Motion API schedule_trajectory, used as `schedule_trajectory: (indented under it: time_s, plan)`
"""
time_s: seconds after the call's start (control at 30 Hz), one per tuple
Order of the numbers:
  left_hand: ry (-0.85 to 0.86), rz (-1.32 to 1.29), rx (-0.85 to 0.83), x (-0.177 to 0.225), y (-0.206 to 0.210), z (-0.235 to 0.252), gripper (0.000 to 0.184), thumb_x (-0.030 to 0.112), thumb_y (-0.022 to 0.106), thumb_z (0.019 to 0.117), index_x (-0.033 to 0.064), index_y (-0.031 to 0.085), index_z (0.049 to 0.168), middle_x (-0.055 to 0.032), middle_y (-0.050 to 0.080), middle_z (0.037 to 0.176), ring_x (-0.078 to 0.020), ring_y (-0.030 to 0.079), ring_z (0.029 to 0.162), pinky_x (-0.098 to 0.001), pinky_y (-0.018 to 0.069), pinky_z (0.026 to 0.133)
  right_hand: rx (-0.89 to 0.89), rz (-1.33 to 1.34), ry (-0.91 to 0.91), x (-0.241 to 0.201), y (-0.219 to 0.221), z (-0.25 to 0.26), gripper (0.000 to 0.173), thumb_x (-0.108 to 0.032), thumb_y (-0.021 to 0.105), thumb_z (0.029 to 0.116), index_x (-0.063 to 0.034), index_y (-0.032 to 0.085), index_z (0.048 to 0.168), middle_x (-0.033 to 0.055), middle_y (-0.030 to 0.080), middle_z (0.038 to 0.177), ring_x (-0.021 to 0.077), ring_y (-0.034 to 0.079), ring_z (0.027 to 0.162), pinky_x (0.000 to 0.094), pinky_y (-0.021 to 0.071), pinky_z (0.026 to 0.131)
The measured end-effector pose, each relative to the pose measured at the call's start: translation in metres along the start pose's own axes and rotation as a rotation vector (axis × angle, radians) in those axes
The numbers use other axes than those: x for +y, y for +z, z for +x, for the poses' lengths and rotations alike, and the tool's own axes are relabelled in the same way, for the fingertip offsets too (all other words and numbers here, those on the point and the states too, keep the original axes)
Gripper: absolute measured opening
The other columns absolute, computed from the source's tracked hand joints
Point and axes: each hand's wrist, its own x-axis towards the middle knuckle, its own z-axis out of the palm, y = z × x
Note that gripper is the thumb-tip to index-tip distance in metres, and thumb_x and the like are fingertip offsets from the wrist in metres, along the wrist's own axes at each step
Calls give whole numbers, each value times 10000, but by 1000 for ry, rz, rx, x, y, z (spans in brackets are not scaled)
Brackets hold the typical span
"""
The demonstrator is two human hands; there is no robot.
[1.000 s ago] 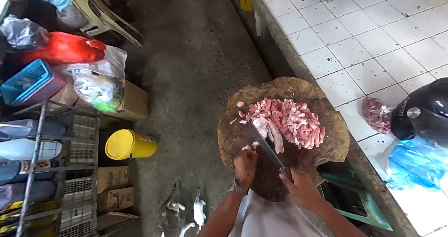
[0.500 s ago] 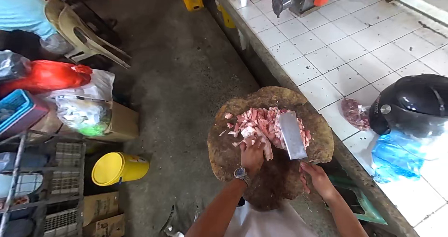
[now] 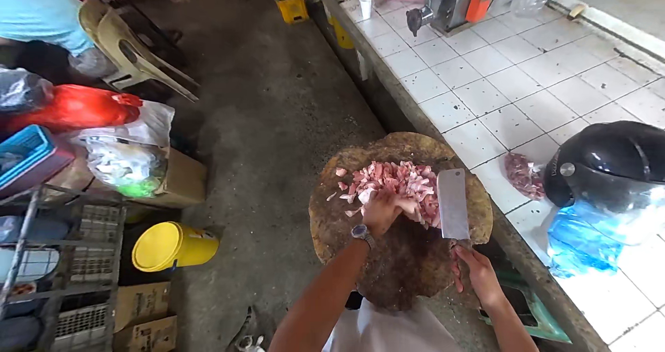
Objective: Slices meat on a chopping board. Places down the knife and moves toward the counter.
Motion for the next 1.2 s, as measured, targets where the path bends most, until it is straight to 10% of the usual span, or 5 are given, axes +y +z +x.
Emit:
schedule_trajectory:
  time_s: [0.23,0.57,0.93,1.07,1.2]
  plan:
    - [-358,-658,481,-14,-107,-31,321,313,582,1061,96,608,1297,-109,713,1018,-199,710,798,-413,622,714,-167,-490,7,32,12,-45,344,-376,571,1031,-48,630,1115,55,611,646,186,577,450,375,552,444]
    - [-682,-1232,426,-12,-109,-71,299,58,674,975,-16,613,1258,-167,739,1068,-294,746,903,-475,647,792,-291,-1074,21,16,90,28,576,-549,482,1044,-44,619,1286,167,705,982,332,700,943,556,556,863]
    - [-969,-778,412,-15,-27,-120,647,183,902,766,-23,552,1269,-162,724,996,-238,736,762,-418,644,690,4,-1014,-856,1,113,-25,469,-422,528,1022,25,660,1067,17,599,578,121,600,474,328,523,442]
    - [-920,-598,288,-20,-29,-117,716,322,893,784,-23,562,1318,-162,726,1071,-255,727,954,-458,608,879,-271,-1418,-2,18,85,-11,559,-508,405,1076,-27,559,1313,172,714,971,353,721,953,538,573,847]
    - [-908,-630,290,-23,-26,-119,674,324,884,788,-11,577,1286,-155,729,1032,-243,731,889,-456,620,820,-145,-1201,-185,0,87,-17,556,-523,448,1056,-10,618,1186,112,664,773,284,694,736,492,574,696]
